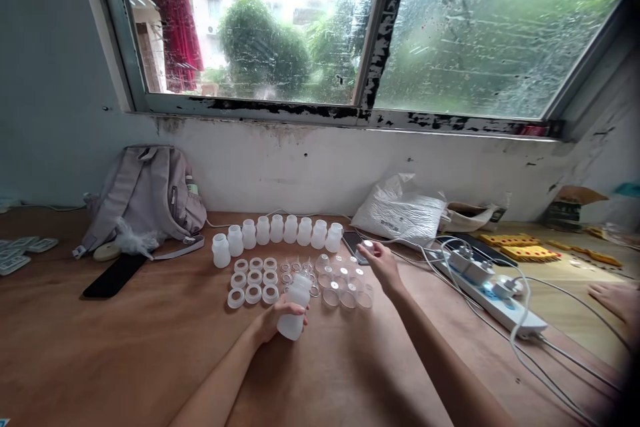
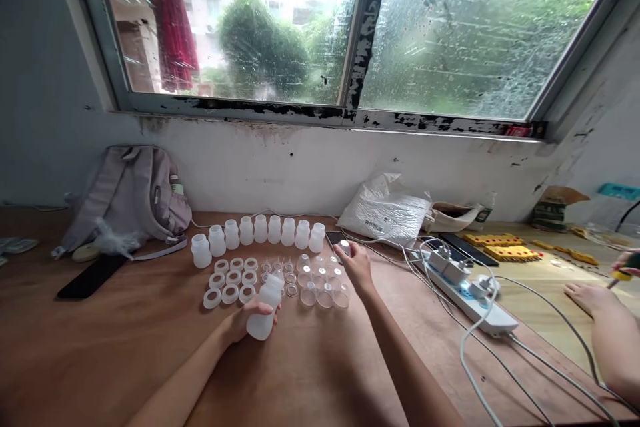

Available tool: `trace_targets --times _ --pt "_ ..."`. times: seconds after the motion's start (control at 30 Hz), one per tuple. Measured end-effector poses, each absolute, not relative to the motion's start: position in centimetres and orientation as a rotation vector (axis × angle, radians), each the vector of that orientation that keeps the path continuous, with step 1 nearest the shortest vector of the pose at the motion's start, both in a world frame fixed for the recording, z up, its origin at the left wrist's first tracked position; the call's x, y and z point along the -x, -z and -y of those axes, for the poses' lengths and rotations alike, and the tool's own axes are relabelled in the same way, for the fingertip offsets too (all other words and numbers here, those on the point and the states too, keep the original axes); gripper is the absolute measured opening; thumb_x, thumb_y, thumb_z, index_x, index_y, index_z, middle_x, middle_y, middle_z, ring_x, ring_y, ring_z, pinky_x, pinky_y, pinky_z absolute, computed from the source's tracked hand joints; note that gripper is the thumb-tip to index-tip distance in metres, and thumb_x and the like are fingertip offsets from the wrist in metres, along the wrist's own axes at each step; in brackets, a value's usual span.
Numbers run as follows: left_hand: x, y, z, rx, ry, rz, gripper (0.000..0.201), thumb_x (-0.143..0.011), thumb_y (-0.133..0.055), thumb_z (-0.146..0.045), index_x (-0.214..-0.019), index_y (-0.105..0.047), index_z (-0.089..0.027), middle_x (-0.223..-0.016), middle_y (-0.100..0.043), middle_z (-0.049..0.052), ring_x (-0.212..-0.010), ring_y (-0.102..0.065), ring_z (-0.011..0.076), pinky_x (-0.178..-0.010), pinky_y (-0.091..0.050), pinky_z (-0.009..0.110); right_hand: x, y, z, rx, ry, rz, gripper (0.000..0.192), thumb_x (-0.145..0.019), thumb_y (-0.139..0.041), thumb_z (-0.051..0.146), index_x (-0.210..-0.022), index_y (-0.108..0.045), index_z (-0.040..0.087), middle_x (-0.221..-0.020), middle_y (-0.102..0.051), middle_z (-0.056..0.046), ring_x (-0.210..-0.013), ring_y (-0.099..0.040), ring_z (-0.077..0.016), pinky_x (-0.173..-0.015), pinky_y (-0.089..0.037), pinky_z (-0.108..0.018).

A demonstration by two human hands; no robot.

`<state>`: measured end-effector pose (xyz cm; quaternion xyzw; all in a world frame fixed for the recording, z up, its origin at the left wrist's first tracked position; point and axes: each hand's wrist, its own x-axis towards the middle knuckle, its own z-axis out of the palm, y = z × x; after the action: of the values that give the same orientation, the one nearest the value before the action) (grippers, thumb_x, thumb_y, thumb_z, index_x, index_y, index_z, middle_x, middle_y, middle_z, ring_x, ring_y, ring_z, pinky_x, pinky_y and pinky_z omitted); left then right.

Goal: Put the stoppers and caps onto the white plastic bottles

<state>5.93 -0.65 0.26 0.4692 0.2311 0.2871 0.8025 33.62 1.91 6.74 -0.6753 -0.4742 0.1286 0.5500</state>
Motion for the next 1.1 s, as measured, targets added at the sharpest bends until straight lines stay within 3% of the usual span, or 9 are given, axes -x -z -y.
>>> trace_targets --times 0.37,0.53,0.67,0.8,0.9,1.0,1.1 --pt "-6.7 -1.2 0.8 -0.783 -0.774 -0.326 0.028 -0.068 -0.051 -0.028 -0.093 -0.053 -0.014 -0.081 -0.059 0.007 -0.069 -0.057 0.0175 -0.06 -0.042 0.028 -38.6 -1.8 0.0 1.923 -0.41 1.227 0.028 -0.054 -0.062 0.041 -0.066 -0.06 0.016 -0.062 -0.062 -0.004 -0.062 -0.059 -0.0213 -0.055 -0.04 -0.027" --pt "-6.8 -1.3 0.9 -0.775 -0.848 -0.353 0.028 -0.065 -0.053 -0.022 -0.092 -0.053 -0.014 -0.078 -0.059 0.006 -0.066 -0.058 0.0165 -0.061 -0.042 0.028 -38.1 -2.0 -0.4 1.958 -0.424 1.237 0.036 -0.06 -0.059 0.046 -0.08 -0.059 0.016 -0.075 -0.064 -0.007 -0.07 -0.06 -0.0225 -0.061 -0.044 -0.03" --pt "-7.2 -1.3 1.3 -0.825 -0.9 -0.467 0.028 -0.063 -0.055 -0.024 -0.089 -0.054 -0.014 -0.069 -0.057 0.002 -0.058 -0.054 0.0134 -0.055 -0.04 0.026 -34.8 -4.4 -0.3 1.845 -0.056 1.239 0.036 -0.069 -0.053 0.046 -0.088 -0.059 0.016 -0.096 -0.059 -0.014 -0.091 -0.054 -0.028 -0.075 -0.04 -0.04" --pt "-7.7 -1.6 1.7 -0.986 -1.009 -0.677 0.024 -0.061 -0.061 -0.024 -0.081 -0.055 -0.014 -0.064 -0.056 0.001 -0.051 -0.051 0.0127 -0.049 -0.037 0.025 -27.3 -6.4 0.6 1.396 -0.502 1.481 0.033 -0.073 -0.053 0.045 -0.092 -0.059 0.019 -0.09 -0.062 -0.009 -0.081 -0.057 -0.0218 -0.071 -0.043 -0.035" --pt "-8.0 -1.8 1.5 -1.177 -1.151 -0.792 0.027 -0.06 -0.064 -0.023 -0.085 -0.056 -0.016 -0.072 -0.059 0.003 -0.061 -0.053 0.0165 -0.057 -0.039 0.028 -21.7 -6.4 0.9 1.212 -0.85 1.513 0.04 -0.065 -0.064 0.042 -0.098 -0.058 0.022 -0.091 -0.062 -0.005 -0.084 -0.056 -0.0214 -0.072 -0.043 -0.033" --pt "-7.8 -1.7 1.1 -1.259 -1.262 -0.848 0.035 -0.058 -0.066 -0.02 -0.091 -0.055 -0.018 -0.083 -0.06 0.005 -0.077 -0.053 0.021 -0.068 -0.039 0.03 -18.2 -5.8 0.3 1.222 -0.954 1.481 0.033 -0.061 -0.066 0.043 -0.085 -0.061 0.02 -0.08 -0.063 -0.003 -0.075 -0.057 -0.0197 -0.067 -0.042 -0.031" --pt "-7.6 -1.5 0.7 -1.243 -1.244 -0.926 0.03 -0.055 -0.066 -0.015 -0.082 -0.056 -0.018 -0.074 -0.059 0.004 -0.069 -0.052 0.0204 -0.062 -0.037 0.03 -16.8 -5.3 -0.3 1.185 -1.089 1.361 0.028 -0.062 -0.065 0.043 -0.073 -0.061 0.017 -0.07 -0.063 -0.002 -0.066 -0.056 -0.0177 -0.061 -0.042 -0.028"
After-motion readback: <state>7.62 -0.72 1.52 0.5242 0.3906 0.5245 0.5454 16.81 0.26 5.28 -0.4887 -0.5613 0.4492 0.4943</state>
